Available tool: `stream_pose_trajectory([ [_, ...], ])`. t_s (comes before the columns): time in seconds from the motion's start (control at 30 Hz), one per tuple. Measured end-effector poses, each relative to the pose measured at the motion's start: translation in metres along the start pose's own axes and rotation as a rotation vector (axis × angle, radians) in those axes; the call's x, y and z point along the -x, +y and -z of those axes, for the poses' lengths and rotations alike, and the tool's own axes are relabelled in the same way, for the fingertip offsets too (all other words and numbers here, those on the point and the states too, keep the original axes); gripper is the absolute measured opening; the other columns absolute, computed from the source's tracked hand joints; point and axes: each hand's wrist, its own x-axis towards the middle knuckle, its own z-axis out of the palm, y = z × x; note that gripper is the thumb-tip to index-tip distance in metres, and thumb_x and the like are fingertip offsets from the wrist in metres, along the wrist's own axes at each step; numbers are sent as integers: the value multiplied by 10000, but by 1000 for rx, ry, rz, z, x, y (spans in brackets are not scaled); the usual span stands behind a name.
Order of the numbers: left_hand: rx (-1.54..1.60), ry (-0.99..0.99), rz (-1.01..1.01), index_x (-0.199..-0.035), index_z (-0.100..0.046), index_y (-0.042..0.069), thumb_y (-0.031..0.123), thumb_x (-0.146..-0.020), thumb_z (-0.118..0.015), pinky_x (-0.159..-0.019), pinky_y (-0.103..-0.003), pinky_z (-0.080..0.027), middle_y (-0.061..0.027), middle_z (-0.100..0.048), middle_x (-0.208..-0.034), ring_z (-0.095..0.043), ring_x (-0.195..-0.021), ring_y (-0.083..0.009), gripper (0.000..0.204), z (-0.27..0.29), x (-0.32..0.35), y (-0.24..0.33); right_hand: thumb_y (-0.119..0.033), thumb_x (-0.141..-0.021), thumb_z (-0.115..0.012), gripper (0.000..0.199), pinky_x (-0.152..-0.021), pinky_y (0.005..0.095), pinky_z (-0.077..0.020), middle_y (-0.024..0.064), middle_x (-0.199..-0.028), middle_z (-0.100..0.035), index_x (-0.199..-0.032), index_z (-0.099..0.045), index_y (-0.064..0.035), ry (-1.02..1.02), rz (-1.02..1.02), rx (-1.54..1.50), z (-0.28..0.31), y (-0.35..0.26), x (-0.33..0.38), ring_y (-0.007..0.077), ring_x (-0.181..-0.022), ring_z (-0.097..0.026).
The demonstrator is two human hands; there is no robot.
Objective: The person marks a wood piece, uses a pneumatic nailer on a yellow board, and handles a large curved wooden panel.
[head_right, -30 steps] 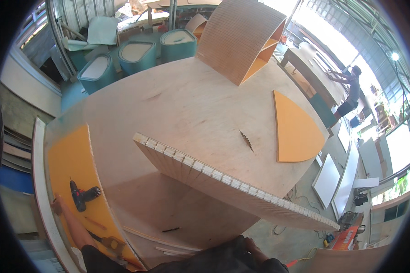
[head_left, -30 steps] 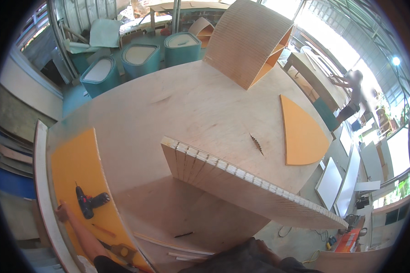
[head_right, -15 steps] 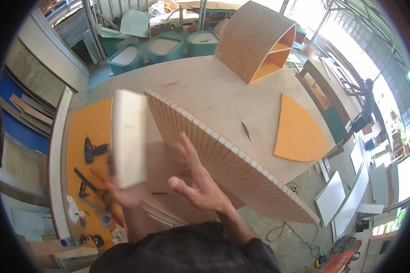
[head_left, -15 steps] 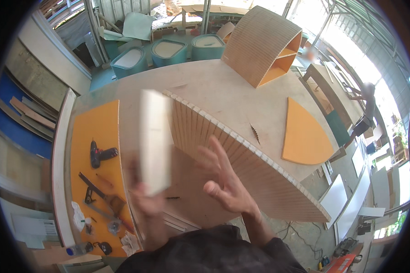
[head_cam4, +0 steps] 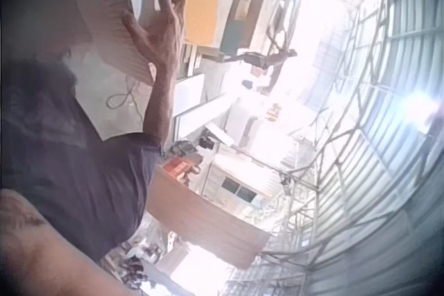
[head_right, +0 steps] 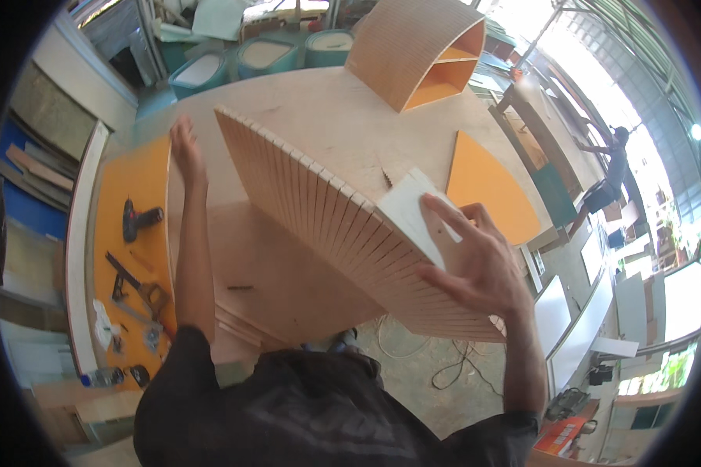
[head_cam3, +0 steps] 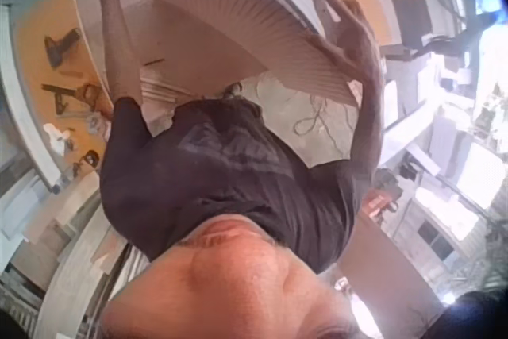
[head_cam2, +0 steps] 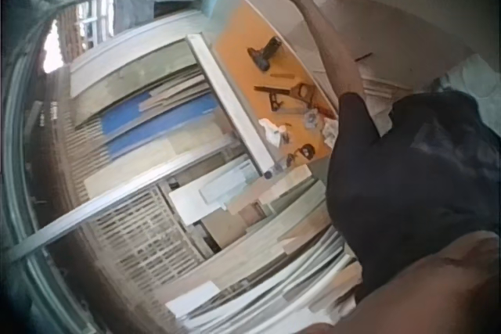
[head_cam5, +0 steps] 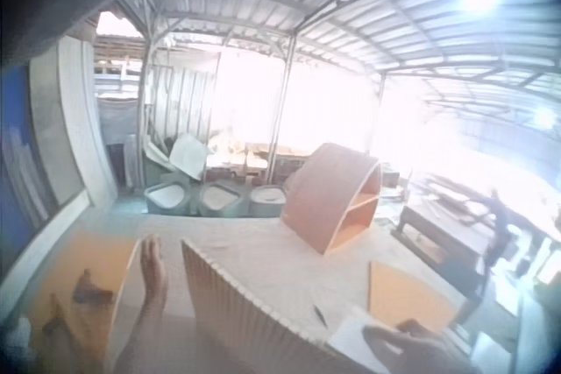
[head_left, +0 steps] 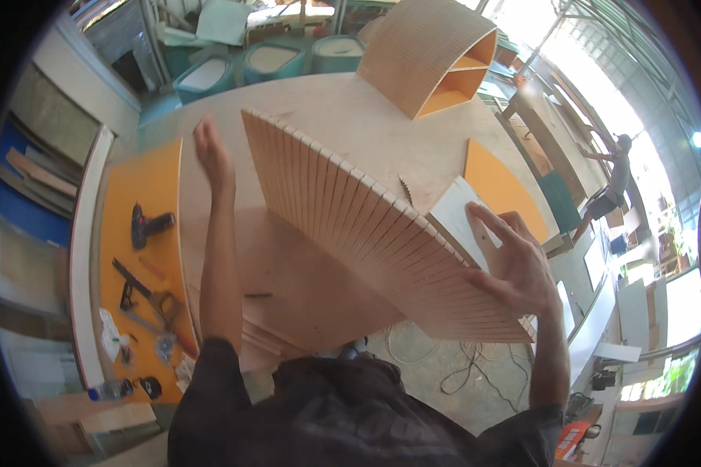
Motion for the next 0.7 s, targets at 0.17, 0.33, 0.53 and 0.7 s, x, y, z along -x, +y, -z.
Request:
stream_pose_trajectory([
  [0.17, 175, -262, 242, -1065, -683, -66, 585, -1085, -285, -1003, -388, -444, -155, -700, -1035, -625, -1051, -264, 763, -51, -18, -49, -471, -702, -833, 872, -827, 455, -549, 136, -1115, -577, -1503, -552, -271, -154, -79, 32, 5, 24, 11, 288, -980, -647],
  [0.33, 62, -64, 375, -855, -643, -49, 583, -1088, -274, -825, -401, -472, -123, -653, -817, -598, -839, -233, 769, -71, 0, -33, -484, -693, -832, 852, -855, 500, -552, 165, -1154, -556, -1487, -567, -321, -209, 40, 74, -20, 45, 13, 327, -1004, -639],
  [0.53, -337, 8, 2, -1003, -577, -73, 230, -1067, -444, -719, -523, -466, -254, -648, -726, -656, -771, -418, 337, -64, 0, -49, -516, -810, -741, 754, -905, 520, -542, 226, -1153, -552, -1513, -517, -361, -281, 200, 65, -52, -17, -79, 361, -959, -648],
  [0.7, -376, 101, -89, -1123, -597, -73, 109, -1001, -514, -699, -527, -524, -251, -707, -815, -692, -792, -439, 234, -58, -4, -74, -523, -847, -685, 755, -913, 505, -534, 246, -1065, -602, -1539, -489, -292, -252, 414, 28, -109, -97, -221, 384, -890, -634],
])
